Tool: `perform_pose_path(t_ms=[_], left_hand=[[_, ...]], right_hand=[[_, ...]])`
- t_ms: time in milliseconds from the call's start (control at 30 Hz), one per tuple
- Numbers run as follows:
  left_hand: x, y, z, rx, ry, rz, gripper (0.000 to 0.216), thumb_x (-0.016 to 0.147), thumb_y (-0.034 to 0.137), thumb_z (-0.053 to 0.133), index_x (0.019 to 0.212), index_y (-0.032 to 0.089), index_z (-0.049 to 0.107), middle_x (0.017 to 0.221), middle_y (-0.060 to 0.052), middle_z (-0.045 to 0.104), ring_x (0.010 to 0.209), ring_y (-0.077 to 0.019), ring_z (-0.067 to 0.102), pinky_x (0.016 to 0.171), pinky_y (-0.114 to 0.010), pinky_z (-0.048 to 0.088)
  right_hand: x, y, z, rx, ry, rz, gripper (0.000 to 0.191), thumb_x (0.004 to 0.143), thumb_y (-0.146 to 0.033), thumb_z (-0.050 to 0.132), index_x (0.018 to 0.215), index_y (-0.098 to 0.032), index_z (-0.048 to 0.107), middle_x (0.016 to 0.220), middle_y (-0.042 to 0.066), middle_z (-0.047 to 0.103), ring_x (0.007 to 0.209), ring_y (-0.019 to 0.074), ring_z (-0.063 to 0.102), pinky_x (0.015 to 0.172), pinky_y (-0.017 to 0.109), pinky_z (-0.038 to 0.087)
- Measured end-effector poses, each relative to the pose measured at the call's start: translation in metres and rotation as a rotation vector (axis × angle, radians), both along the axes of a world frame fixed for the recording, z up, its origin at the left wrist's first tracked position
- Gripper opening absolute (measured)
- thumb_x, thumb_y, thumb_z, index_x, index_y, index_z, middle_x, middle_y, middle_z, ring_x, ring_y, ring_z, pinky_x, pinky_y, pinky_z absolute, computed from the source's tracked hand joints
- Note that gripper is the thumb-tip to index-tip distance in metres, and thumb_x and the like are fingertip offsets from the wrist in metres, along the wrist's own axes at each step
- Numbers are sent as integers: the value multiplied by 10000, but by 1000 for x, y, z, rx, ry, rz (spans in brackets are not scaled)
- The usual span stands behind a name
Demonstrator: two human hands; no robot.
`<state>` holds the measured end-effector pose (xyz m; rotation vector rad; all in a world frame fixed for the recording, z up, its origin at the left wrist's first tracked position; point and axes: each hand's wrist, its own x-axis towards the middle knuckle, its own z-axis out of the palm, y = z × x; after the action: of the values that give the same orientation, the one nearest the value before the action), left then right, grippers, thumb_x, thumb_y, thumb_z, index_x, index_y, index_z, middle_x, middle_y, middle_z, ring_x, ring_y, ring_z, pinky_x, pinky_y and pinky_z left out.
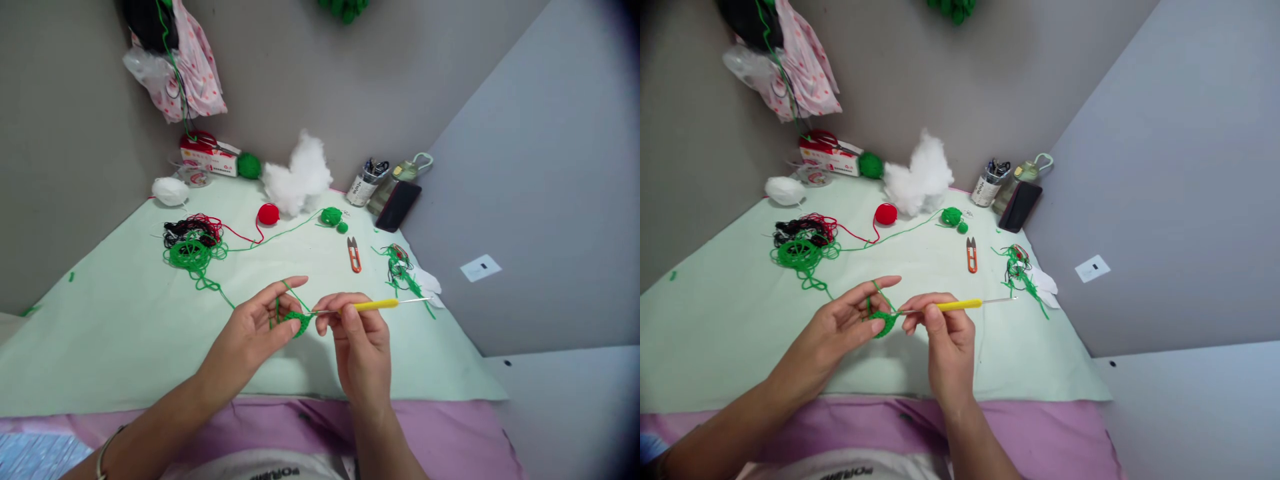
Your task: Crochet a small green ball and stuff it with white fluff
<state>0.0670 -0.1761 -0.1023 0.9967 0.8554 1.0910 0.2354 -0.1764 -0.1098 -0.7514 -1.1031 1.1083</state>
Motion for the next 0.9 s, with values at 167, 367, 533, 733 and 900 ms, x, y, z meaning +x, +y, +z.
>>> perform_pose_path(t_ms=[167,367,533,733,900], left_hand=[[0,1,-3,-2,18,0,413,903,268,762,1309,333,717,952,17,637,943,-152,595,906,-272,481],[0,2,-2,29,92,51,413,883,218,740,1283,323,723,906,28,632,918,-150,592,914,-283,477],[1,-1,-1,80,181,88,428,877,192,713,1276,345,721,895,38,644,915,-149,592,928,-287,472],[2,-1,2,101,234,121,402,852,202,705,1231,331,731,862,43,645,882,-145,599,889,-279,483],[4,-2,3,126,277,159,384,827,215,708,1199,306,743,839,39,633,858,-148,601,836,-279,490]], right_hand=[[1,-1,0,-15,7,50,211,1030,-321,623,908,-225,766,881,20,746,713,105,670,667,237,551],[3,-7,-1,103,-178,-24,216,1057,-249,567,982,-247,769,936,15,729,768,111,659,713,262,548],[0,-10,3,224,-305,-82,230,1055,-176,537,1017,-239,755,943,22,732,787,122,658,710,273,552],[-1,-10,3,277,-340,-99,241,1044,-135,523,1015,-233,742,945,28,736,788,130,664,709,276,558],[0,-10,-1,341,-436,-113,245,1028,-94,523,1059,-238,718,969,34,746,885,157,685,774,301,561]])
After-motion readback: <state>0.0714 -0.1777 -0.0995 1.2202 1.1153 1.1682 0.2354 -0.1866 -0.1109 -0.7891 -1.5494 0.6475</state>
